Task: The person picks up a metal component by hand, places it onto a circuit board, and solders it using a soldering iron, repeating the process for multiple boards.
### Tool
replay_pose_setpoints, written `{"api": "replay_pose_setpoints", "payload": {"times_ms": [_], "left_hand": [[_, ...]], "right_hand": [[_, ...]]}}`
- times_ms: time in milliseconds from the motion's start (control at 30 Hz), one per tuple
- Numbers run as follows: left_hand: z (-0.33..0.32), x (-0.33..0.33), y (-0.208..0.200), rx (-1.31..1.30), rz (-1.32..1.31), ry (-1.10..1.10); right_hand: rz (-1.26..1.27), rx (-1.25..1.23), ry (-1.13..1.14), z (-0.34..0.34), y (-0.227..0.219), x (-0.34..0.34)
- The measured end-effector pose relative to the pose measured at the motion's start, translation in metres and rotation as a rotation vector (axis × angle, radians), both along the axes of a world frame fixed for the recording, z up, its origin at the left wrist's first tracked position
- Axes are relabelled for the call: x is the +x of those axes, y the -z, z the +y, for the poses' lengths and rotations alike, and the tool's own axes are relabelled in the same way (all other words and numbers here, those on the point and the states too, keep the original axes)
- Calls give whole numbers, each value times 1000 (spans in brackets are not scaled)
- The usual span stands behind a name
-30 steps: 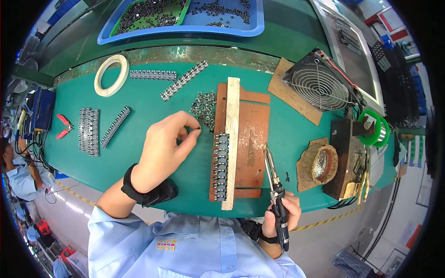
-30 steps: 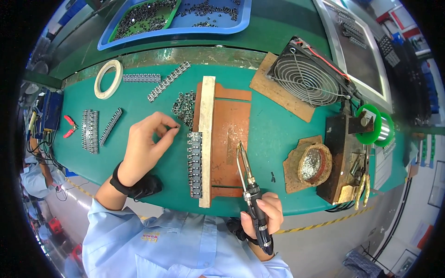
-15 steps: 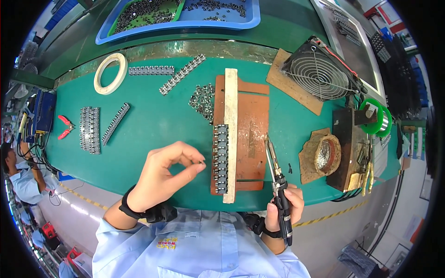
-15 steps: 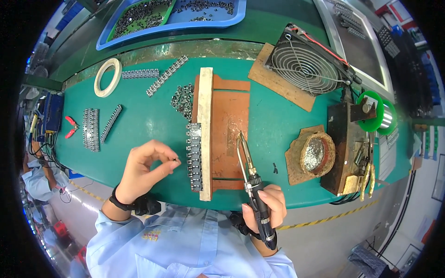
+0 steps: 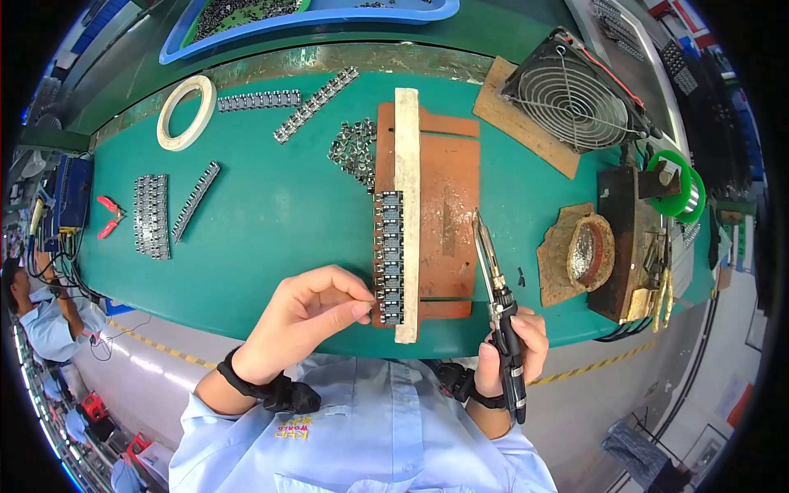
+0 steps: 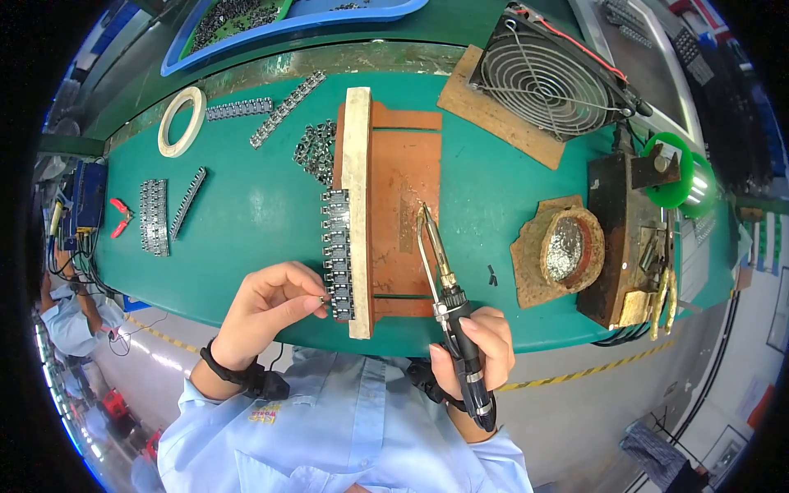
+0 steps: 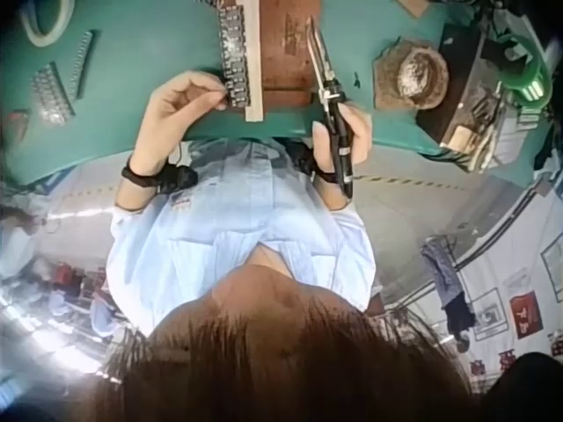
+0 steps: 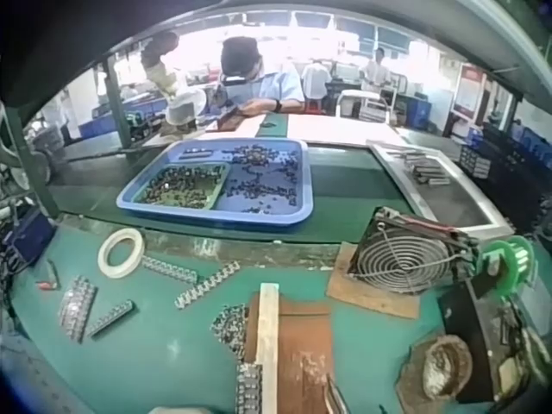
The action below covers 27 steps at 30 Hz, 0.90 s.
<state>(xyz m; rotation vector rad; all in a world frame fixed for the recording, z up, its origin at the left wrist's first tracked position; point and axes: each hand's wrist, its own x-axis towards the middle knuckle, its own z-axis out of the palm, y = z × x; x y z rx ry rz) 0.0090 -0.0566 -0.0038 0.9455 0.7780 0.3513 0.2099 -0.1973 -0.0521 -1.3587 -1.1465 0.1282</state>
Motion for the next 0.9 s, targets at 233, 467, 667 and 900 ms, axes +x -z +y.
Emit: {"api": "replay_pose_setpoints", "payload": {"times_ms": [233,467,667,900], "left_hand": [[7,4,-2,-118,-2,33],[18,7,1,-84,-33,147],[22,8,1,-82,-29,169],[22,7,5,-143,-91,148]], "right_hand": [[15,-25,18,-1,1,-1],[10,-32,6,-1,0,-1],[-23,-121,-20,-4,1,-1],[-17,-121,-21,-4,1,-2]]}}
